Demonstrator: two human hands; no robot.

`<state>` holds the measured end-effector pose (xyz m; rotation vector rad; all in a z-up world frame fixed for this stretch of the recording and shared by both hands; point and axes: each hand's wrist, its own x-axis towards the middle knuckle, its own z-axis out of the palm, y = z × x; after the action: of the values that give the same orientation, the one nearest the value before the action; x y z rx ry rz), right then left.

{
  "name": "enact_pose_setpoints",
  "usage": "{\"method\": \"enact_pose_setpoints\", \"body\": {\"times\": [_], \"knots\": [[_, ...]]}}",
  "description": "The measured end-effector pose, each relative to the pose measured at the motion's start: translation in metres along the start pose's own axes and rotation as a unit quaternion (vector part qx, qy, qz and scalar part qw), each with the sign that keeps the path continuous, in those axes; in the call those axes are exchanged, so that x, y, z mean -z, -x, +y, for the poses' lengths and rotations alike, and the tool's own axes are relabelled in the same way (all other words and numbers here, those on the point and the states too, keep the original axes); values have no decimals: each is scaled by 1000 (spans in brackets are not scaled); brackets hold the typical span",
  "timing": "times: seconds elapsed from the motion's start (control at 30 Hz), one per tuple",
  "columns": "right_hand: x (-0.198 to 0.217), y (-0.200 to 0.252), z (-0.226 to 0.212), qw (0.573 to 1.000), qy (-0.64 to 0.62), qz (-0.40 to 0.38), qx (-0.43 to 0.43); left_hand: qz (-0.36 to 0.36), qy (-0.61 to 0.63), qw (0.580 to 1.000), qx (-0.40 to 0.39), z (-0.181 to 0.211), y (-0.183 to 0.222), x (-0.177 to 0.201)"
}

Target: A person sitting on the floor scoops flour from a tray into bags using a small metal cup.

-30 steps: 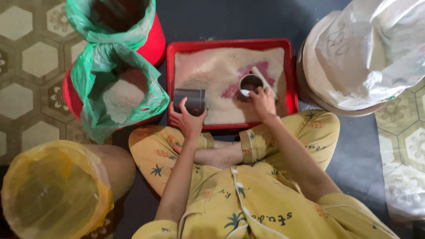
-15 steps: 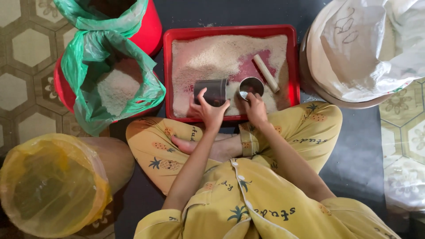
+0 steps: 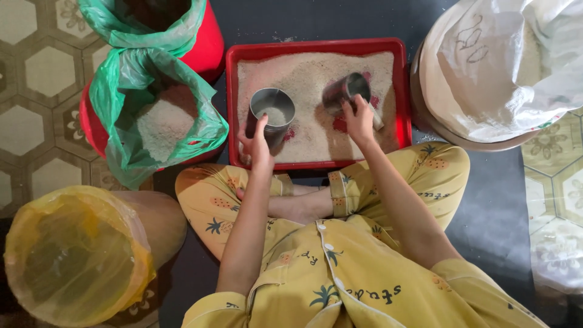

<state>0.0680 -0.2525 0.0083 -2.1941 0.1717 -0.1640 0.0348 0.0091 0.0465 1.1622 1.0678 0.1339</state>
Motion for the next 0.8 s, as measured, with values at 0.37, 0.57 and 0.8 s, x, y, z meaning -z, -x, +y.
{"method": "enact_pose_setpoints", "body": {"times": [0.37, 0.57, 0.8], "knots": [[-66, 14, 32, 958, 179, -106, 199, -67, -6, 977, -200, 41, 29, -9], [-11, 17, 7, 966, 67, -4, 250, -63, -173, 862, -472, 39, 25, -31], [14, -5, 121, 958, 276, 79, 5, -92, -308, 619, -717, 61, 43, -47]]}}
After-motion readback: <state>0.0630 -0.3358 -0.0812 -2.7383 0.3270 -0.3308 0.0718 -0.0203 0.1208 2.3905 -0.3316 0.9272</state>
